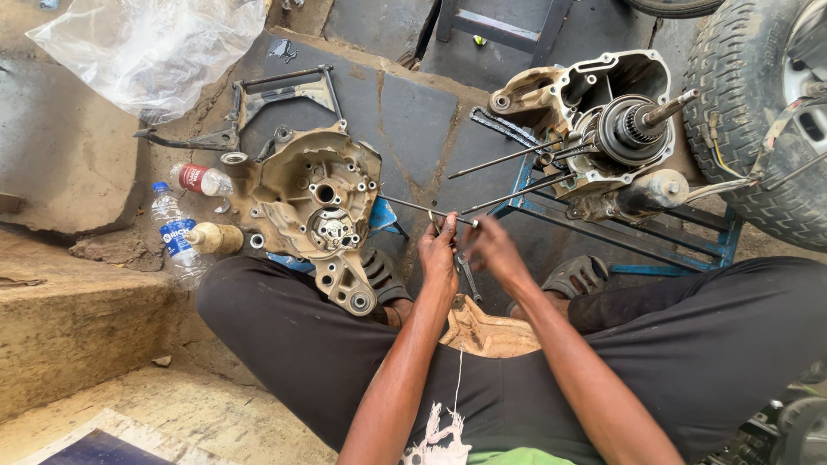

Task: The person sits on the ground and uses wrenches to tighten bolts on a disassembled motorcycle engine casing. They manipulate the casing and internal components, occasionally adjusting tools and parts.

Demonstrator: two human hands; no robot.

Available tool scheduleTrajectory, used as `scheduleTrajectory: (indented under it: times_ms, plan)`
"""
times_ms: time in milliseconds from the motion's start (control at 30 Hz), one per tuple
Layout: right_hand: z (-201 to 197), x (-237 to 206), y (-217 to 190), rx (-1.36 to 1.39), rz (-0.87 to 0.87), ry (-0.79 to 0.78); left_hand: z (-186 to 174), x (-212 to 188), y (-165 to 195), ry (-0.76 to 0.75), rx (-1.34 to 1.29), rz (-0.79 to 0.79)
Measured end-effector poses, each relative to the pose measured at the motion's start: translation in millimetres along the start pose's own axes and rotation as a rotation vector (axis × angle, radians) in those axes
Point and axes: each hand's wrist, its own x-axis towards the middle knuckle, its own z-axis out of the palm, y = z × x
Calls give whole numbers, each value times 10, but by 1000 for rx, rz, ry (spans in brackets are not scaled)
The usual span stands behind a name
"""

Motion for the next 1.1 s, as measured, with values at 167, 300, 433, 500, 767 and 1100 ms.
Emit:
scheduleTrajectory:
  times_ms: [167,300,433,500,767,1100]
  plan:
    - [-124,51,169,-275,-478,122,20,-8,36,8,31,-18]
    - [-161,39,160,-660,-481,1,82,-13,89,8,7,-22]
    - [-157,-82,141,-461,-485,70,90,-41,90,-23,0,35]
    - [-180,-105,102,-533,-462,38,84,-49,84,-27,0,20]
    - [-270,-34,136,-923,-415,25,154,-74,87,-23,-9,26]
    - [-207,45,163,-741,-634,274,157,-50,35,-22,2,33]
